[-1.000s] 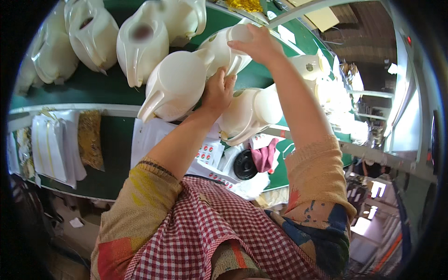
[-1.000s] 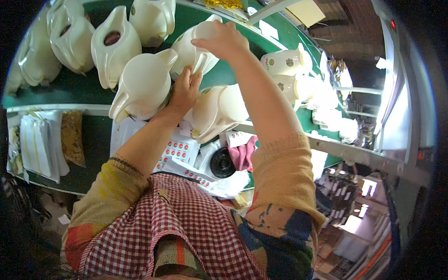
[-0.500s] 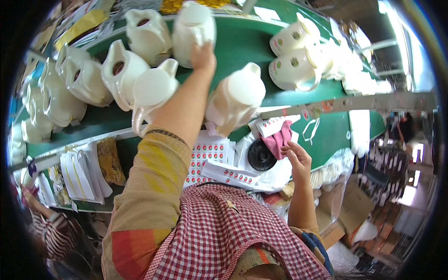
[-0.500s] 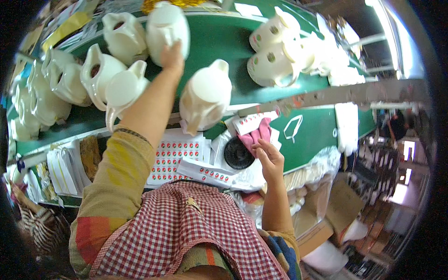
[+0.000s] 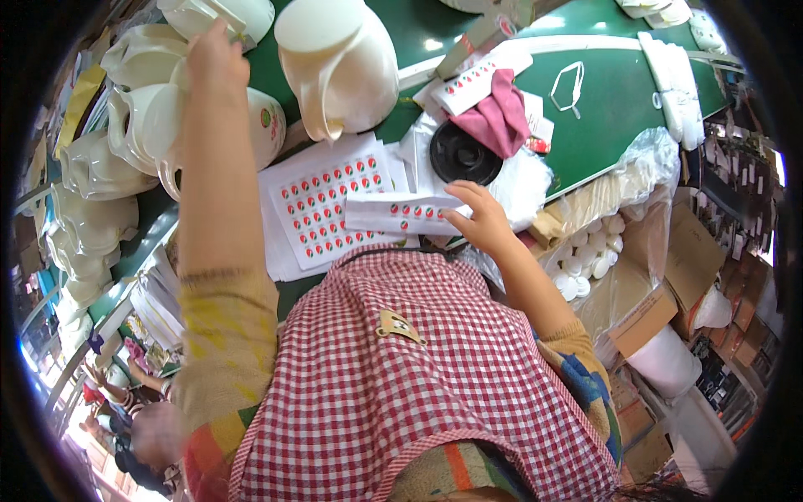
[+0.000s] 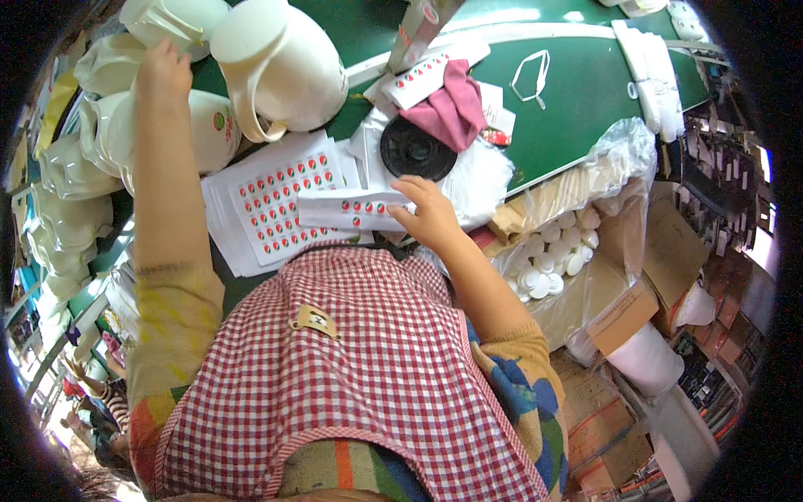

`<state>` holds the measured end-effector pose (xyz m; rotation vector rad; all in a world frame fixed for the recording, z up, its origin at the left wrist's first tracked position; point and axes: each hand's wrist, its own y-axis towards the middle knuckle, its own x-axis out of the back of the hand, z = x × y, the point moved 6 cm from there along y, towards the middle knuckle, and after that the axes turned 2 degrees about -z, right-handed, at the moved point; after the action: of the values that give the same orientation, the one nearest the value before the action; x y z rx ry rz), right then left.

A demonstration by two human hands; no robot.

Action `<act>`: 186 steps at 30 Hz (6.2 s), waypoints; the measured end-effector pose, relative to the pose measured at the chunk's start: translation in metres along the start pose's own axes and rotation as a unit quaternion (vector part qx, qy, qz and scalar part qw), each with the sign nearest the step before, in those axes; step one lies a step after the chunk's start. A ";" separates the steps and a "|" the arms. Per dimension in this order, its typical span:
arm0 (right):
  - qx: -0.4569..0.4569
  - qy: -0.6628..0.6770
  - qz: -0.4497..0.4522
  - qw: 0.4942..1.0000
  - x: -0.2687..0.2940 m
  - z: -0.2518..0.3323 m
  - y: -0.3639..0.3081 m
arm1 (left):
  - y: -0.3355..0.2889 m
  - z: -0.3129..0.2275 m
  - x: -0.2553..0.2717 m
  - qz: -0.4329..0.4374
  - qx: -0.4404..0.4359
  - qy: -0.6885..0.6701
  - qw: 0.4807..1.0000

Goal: The person applies small round stickers to white plastic pitchers on a green workbench. They pick up a pitcher, place a sticker on its side, and set it down, repeating the process for multiple units. The person also handles white plastic lids, placing them into a container.

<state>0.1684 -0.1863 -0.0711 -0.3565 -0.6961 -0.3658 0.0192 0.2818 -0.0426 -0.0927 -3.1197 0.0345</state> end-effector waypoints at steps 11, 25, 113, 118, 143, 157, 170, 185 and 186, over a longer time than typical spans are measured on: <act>0.196 -0.205 0.010 0.959 -0.074 0.023 0.036 | -0.318 0.096 0.062 0.330 -0.034 0.421 0.844; 0.164 0.009 -0.177 0.970 0.006 0.054 0.007 | -0.365 0.072 0.041 0.154 0.453 -0.115 0.871; 0.086 0.157 -0.123 0.976 -0.006 0.039 -0.007 | -0.374 0.048 -0.016 0.198 0.392 -0.174 0.881; 0.021 0.206 -0.133 0.969 -0.004 0.026 -0.006 | -0.374 0.048 -0.016 0.197 0.405 -0.122 0.885; 0.185 0.052 -0.105 0.976 0.012 0.073 -0.010 | -0.350 0.069 -0.001 0.122 0.415 -0.071 0.899; 0.186 -0.026 -0.177 0.966 -0.002 0.049 -0.015 | -0.372 0.073 -0.007 0.167 0.460 -0.103 0.866; 0.145 0.042 -0.167 0.974 -0.010 0.062 -0.016 | -0.379 0.049 -0.010 0.106 0.403 -0.127 0.900; 0.053 0.159 -0.131 0.977 -0.012 0.046 -0.012 | -0.375 0.068 0.008 0.120 0.409 -0.104 0.899; 0.032 0.172 -0.137 0.975 -0.012 0.040 -0.011 | -0.370 0.077 0.013 0.132 0.424 -0.104 0.890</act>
<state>0.1326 -0.1759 -0.0485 -0.1287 -0.4135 -0.6494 -0.0174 -0.0887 -0.1107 -0.5075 -2.9303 1.4536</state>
